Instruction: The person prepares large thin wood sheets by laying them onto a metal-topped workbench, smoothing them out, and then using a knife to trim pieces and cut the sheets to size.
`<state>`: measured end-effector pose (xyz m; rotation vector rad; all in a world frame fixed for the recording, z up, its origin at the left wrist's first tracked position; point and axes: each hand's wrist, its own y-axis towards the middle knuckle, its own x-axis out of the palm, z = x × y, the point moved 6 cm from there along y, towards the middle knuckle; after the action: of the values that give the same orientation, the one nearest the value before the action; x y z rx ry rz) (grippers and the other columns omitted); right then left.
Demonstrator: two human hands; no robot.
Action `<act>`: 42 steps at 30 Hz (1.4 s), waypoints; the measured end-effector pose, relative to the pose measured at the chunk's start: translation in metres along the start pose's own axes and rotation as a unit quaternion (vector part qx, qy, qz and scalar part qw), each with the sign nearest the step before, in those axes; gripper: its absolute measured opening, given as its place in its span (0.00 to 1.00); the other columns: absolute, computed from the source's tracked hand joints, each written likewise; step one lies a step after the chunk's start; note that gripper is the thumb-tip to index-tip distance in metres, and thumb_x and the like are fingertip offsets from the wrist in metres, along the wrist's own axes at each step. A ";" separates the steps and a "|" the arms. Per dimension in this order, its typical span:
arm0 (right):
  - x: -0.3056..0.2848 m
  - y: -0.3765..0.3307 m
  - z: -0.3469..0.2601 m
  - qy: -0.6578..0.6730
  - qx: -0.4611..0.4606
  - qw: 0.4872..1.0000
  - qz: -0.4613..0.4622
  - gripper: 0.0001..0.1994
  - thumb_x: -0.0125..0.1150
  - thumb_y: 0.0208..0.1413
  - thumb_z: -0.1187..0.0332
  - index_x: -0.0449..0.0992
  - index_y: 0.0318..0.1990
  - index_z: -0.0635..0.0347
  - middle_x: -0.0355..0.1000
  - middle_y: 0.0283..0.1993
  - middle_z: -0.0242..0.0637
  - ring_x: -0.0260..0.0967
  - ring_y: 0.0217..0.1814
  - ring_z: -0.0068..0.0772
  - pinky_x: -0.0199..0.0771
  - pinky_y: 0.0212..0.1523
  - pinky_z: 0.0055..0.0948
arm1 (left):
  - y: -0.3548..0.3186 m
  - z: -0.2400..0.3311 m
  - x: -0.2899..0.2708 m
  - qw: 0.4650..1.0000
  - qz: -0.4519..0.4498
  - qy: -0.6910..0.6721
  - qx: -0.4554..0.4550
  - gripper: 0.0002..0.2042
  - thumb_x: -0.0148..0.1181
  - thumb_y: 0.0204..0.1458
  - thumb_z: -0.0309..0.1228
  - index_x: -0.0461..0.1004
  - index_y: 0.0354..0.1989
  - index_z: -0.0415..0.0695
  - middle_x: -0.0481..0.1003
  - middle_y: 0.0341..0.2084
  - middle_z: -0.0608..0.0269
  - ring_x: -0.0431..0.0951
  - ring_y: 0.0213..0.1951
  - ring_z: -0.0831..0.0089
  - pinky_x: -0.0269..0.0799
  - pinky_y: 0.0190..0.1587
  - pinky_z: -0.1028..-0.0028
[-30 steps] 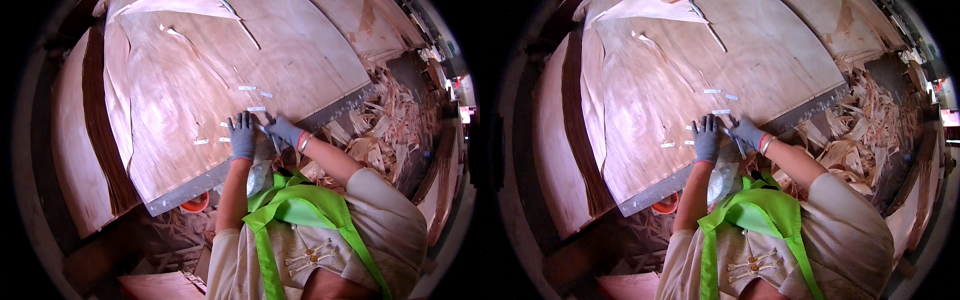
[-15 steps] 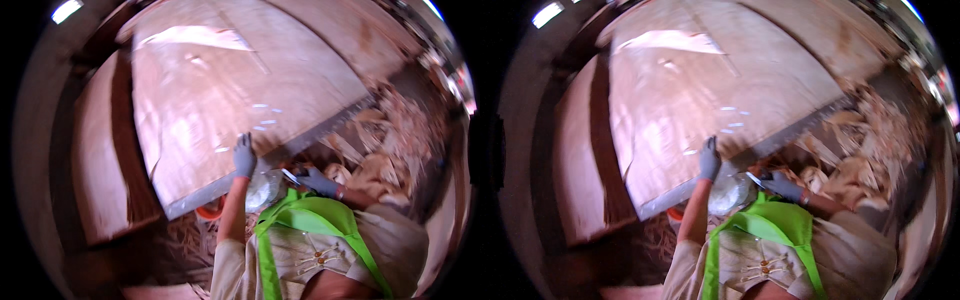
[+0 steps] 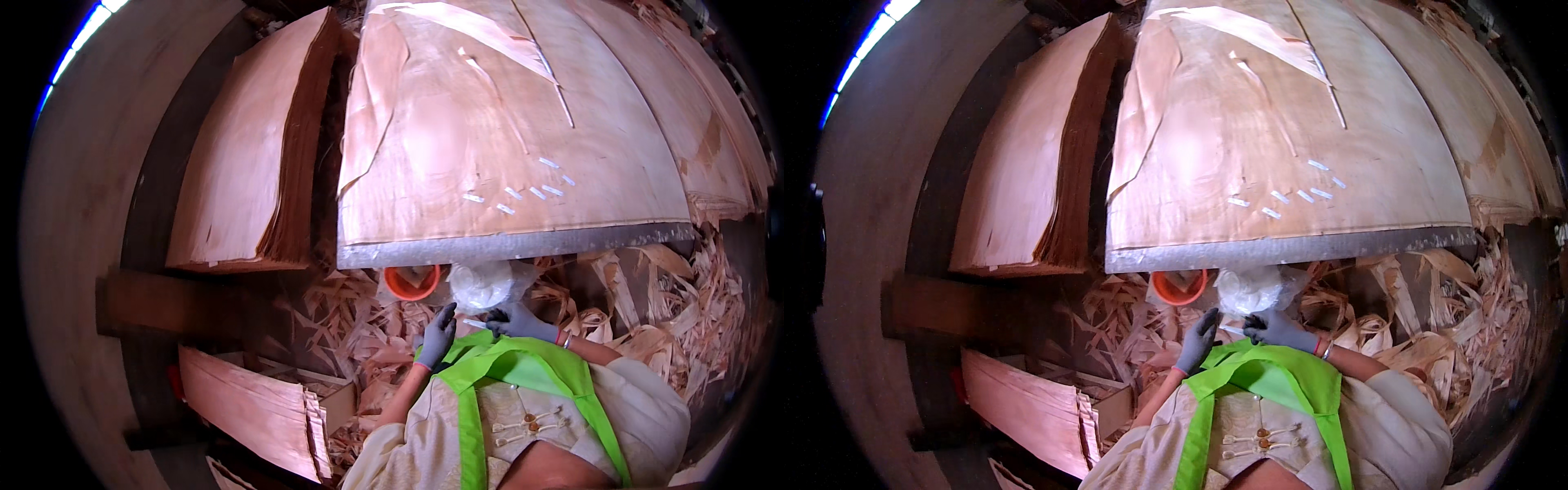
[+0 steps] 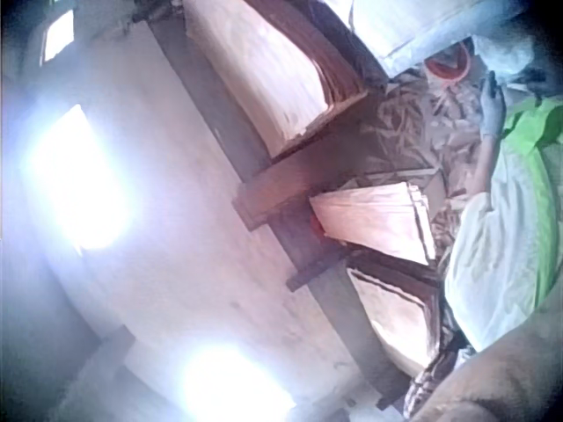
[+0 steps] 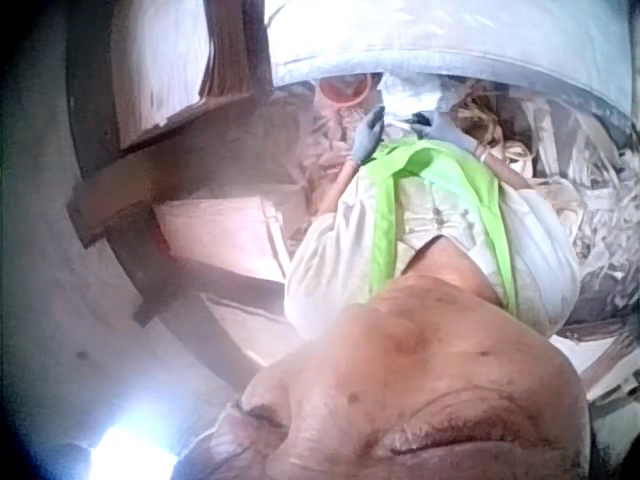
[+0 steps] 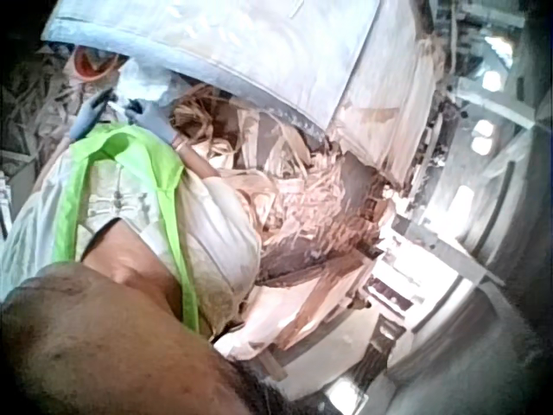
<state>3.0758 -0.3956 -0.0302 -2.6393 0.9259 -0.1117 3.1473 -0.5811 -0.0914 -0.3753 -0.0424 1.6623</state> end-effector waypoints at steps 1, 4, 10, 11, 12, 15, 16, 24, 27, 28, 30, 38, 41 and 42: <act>0.010 0.013 -0.012 -0.034 0.004 0.999 0.001 0.07 0.59 0.52 0.70 0.73 0.30 0.66 0.72 0.23 0.29 0.65 0.23 0.15 0.66 0.25 0.22 | -0.002 0.000 -0.016 1.000 0.001 -0.006 0.022 0.20 0.48 0.54 0.21 0.63 0.58 0.38 0.71 0.51 0.55 0.71 0.51 0.73 0.65 0.53 0.75; 0.054 0.059 -0.053 -0.064 0.011 0.998 0.021 0.08 0.59 0.53 0.68 0.74 0.29 0.65 0.71 0.20 0.28 0.63 0.21 0.15 0.65 0.24 0.22 | -0.006 0.010 -0.075 0.994 -0.033 -0.107 -0.011 0.22 0.49 0.53 0.20 0.62 0.59 0.38 0.70 0.52 0.61 0.69 0.51 0.77 0.64 0.53 0.76; 0.196 0.189 -0.085 0.034 -0.055 0.997 0.042 0.09 0.61 0.53 0.68 0.74 0.34 0.65 0.68 0.26 0.24 0.59 0.28 0.14 0.64 0.29 0.21 | -0.027 0.014 -0.236 0.984 -0.017 -0.175 -0.020 0.16 0.53 0.54 0.22 0.70 0.52 0.35 0.74 0.46 0.64 0.71 0.46 0.79 0.64 0.51 0.77; 0.223 0.206 -0.089 0.028 -0.054 0.997 0.045 0.09 0.61 0.53 0.67 0.74 0.35 0.65 0.69 0.26 0.24 0.60 0.27 0.15 0.65 0.30 0.21 | -0.030 0.014 -0.265 0.994 0.024 -0.088 0.056 0.12 0.55 0.52 0.23 0.73 0.46 0.33 0.75 0.41 0.64 0.71 0.43 0.78 0.67 0.46 0.78; 0.246 0.222 -0.090 0.044 -0.028 0.998 0.022 0.10 0.62 0.53 0.66 0.74 0.36 0.65 0.70 0.27 0.25 0.61 0.27 0.16 0.65 0.30 0.22 | -0.031 0.000 -0.289 0.985 0.046 -0.165 -0.004 0.12 0.55 0.53 0.23 0.73 0.46 0.34 0.75 0.39 0.64 0.72 0.41 0.79 0.68 0.44 0.78; 0.295 0.269 -0.089 -0.013 -0.020 1.000 -0.004 0.14 0.63 0.52 0.61 0.75 0.37 0.64 0.72 0.27 0.30 0.62 0.27 0.17 0.67 0.31 0.25 | -0.032 -0.029 -0.358 0.969 0.088 -0.222 -0.068 0.10 0.53 0.54 0.23 0.75 0.44 0.35 0.77 0.35 0.65 0.73 0.36 0.82 0.68 0.39 0.80; 0.304 0.280 -0.092 -0.030 -0.034 0.999 0.009 0.14 0.63 0.52 0.61 0.75 0.37 0.64 0.72 0.27 0.30 0.63 0.27 0.17 0.67 0.32 0.25 | -0.030 -0.026 -0.376 0.970 0.083 -0.220 -0.069 0.10 0.53 0.54 0.23 0.75 0.44 0.35 0.77 0.35 0.65 0.73 0.36 0.82 0.68 0.39 0.80; 0.321 0.366 -0.144 0.042 -0.057 0.995 0.069 0.15 0.64 0.49 0.58 0.73 0.36 0.61 0.71 0.24 0.31 0.63 0.24 0.22 0.67 0.29 0.30 | 0.045 -0.001 -0.463 0.975 0.021 -0.213 -0.066 0.15 0.54 0.54 0.23 0.70 0.51 0.34 0.75 0.39 0.65 0.72 0.39 0.82 0.68 0.43 0.80; 0.306 0.399 -0.169 0.014 -0.046 0.991 0.128 0.12 0.63 0.48 0.63 0.73 0.35 0.61 0.68 0.23 0.30 0.63 0.26 0.21 0.67 0.30 0.28 | 0.095 0.015 -0.487 0.991 -0.009 -0.135 -0.001 0.15 0.55 0.53 0.22 0.70 0.50 0.34 0.74 0.37 0.67 0.71 0.37 0.82 0.68 0.42 0.82; 0.296 0.413 -0.166 -0.009 -0.058 0.985 0.160 0.10 0.62 0.48 0.65 0.74 0.35 0.61 0.70 0.24 0.30 0.65 0.27 0.19 0.68 0.31 0.27 | 0.116 0.021 -0.488 0.993 -0.027 -0.111 0.012 0.15 0.55 0.53 0.22 0.70 0.50 0.33 0.74 0.38 0.67 0.71 0.38 0.82 0.68 0.42 0.82; 0.280 0.452 -0.142 -0.025 -0.046 0.978 0.204 0.08 0.61 0.47 0.68 0.75 0.33 0.61 0.72 0.25 0.29 0.67 0.28 0.19 0.69 0.31 0.27 | 0.157 0.036 -0.493 0.994 -0.081 -0.064 0.044 0.14 0.54 0.53 0.23 0.71 0.49 0.34 0.74 0.41 0.62 0.72 0.41 0.78 0.68 0.44 0.78; 0.202 0.532 -0.145 0.061 0.002 0.939 0.340 0.11 0.61 0.50 0.62 0.73 0.25 0.60 0.70 0.19 0.29 0.66 0.20 0.22 0.67 0.23 0.28 | 0.333 0.086 -0.516 0.819 -0.135 0.437 0.345 0.20 0.50 0.54 0.33 0.65 0.55 0.38 0.67 0.53 0.46 0.69 0.51 0.50 0.66 0.51 0.60; 0.181 0.522 -0.149 0.191 0.023 0.918 0.346 0.15 0.63 0.51 0.57 0.73 0.24 0.60 0.70 0.20 0.29 0.64 0.21 0.19 0.65 0.24 0.26 | 0.381 0.095 -0.485 0.714 -0.189 0.516 0.433 0.26 0.51 0.53 0.38 0.60 0.60 0.41 0.62 0.58 0.47 0.64 0.56 0.50 0.60 0.56 0.59; 0.176 0.518 -0.150 0.210 0.032 0.907 0.362 0.15 0.61 0.52 0.58 0.73 0.24 0.61 0.71 0.21 0.30 0.64 0.22 0.17 0.65 0.26 0.25 | 0.401 0.087 -0.475 0.689 -0.228 0.545 0.420 0.32 0.52 0.50 0.44 0.55 0.63 0.43 0.55 0.62 0.48 0.56 0.62 0.51 0.51 0.61 0.55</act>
<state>2.8793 -0.9262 -0.0737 -2.0662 1.9380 -0.5220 2.7760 -1.0800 -0.0044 -0.5193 1.3727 0.6095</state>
